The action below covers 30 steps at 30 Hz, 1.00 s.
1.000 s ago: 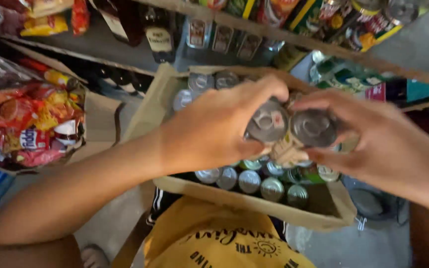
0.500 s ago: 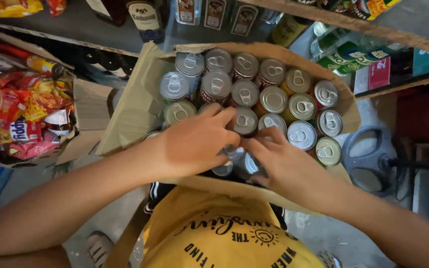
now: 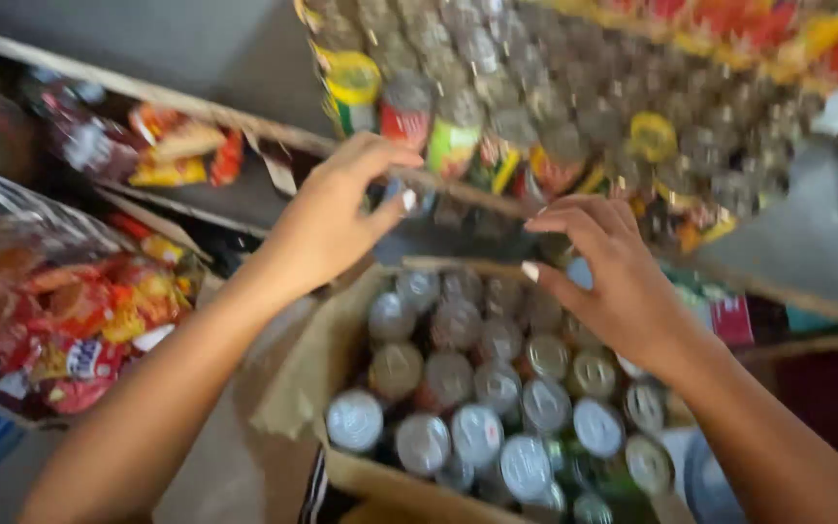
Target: Organizing canned food products on a store shelf and packing them into a cardboard box.
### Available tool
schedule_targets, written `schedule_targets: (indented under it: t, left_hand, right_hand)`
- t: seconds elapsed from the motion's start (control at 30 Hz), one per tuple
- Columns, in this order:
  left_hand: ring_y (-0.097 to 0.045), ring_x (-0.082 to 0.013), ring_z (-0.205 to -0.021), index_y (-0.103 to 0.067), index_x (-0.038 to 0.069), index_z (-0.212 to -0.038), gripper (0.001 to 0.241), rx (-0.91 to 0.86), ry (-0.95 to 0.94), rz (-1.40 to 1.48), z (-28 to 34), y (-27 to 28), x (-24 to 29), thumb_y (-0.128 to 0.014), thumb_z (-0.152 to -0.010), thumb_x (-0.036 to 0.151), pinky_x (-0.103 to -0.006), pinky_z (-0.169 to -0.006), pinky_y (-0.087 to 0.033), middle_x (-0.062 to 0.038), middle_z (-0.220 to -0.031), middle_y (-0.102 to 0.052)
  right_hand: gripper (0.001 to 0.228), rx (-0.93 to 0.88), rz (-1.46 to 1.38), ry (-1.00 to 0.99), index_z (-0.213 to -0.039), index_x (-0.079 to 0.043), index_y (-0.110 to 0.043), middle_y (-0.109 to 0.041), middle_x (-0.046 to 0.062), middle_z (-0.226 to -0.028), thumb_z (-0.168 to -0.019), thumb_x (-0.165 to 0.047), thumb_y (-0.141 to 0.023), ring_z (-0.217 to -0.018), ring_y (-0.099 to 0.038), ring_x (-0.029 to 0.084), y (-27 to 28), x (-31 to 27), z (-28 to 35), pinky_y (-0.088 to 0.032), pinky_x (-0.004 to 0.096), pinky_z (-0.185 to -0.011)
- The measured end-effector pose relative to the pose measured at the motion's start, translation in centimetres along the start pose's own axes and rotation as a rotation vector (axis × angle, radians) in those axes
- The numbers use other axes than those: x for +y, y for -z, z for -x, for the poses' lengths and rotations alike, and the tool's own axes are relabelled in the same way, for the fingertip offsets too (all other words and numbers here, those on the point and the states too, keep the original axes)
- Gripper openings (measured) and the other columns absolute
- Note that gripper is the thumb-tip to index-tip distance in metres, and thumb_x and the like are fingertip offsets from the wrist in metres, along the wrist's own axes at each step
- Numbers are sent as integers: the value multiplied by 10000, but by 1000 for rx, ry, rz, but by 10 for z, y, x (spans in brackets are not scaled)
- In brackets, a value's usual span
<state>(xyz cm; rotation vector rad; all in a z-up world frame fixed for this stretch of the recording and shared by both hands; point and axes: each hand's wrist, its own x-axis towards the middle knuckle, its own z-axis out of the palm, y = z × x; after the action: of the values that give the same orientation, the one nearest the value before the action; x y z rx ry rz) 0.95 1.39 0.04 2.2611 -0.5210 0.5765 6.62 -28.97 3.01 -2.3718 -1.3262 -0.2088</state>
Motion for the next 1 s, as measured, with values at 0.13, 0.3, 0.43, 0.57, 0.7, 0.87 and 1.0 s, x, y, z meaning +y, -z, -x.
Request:
schedule_targets:
  t: [0.13,0.3,0.43,0.57,0.7,0.87,1.0]
  left_hand:
    - [-598,-370,-1215,-594,59,-1306,426,300,23,-97,-33,32,-44,-695,-894,18,-425,-1038,-487,-161,-1287,-590]
    - [-549,-402,-1229,-572,112,-1406,553,453,84,-340,-85,56,-111,-732,-878,71,-472,-1055,-467,-187,-1318,-554]
    - [-512,-437,-1241,-501,163,-1479,684,468,208,-531,-127,65,-153,-767,-849,146,-528,-1017,-464,-202,-1367,-510]
    - [-498,-450,-1241,-466,195,-1490,753,421,283,-596,-150,56,-177,-790,-810,186,-556,-966,-463,-205,-1404,-479]
    - [-503,-496,-1236,-483,151,-1426,702,490,266,-601,-159,48,-190,-819,-811,203,-550,-954,-490,-263,-1416,-451]
    - [-557,-513,-1179,-499,79,-1338,615,539,209,-477,-160,43,-178,-829,-826,156,-523,-913,-532,-284,-1373,-477]
    - [-614,-461,-1141,-524,84,-1186,480,576,76,-506,-148,43,-153,-835,-822,130,-510,-866,-549,-205,-1290,-558]
  right_hand:
    - [446,193,72,64,-1315,-77,-566,-543,160,-1355,-893,-75,-711,-1284,-460,404,-3,34,-82,-427,480,-1051]
    - [615,349,153,126,-1422,-54,-502,-524,195,-1333,-869,-107,-766,-1263,-460,416,-33,83,-204,-392,539,-1098]
    - [808,377,145,54,-1525,-63,-406,-475,256,-1379,-792,-67,-747,-1260,-432,475,-58,105,-283,-379,554,-1071]
    - [831,408,105,41,-1533,-96,-399,-483,251,-1380,-786,-57,-762,-1288,-417,497,-78,118,-321,-367,564,-1076]
    - [620,503,62,27,-1366,-98,-494,-504,231,-1360,-820,-31,-779,-1251,-464,462,-85,118,-330,-408,551,-1053]
    - [444,537,-52,120,-1062,-52,-532,-537,205,-1205,-760,-29,-858,-1174,-539,422,-81,119,-321,-491,473,-974]
    - [422,504,-69,183,-991,-41,-505,-612,178,-1201,-759,-4,-856,-1114,-610,411,-66,96,-293,-506,441,-894]
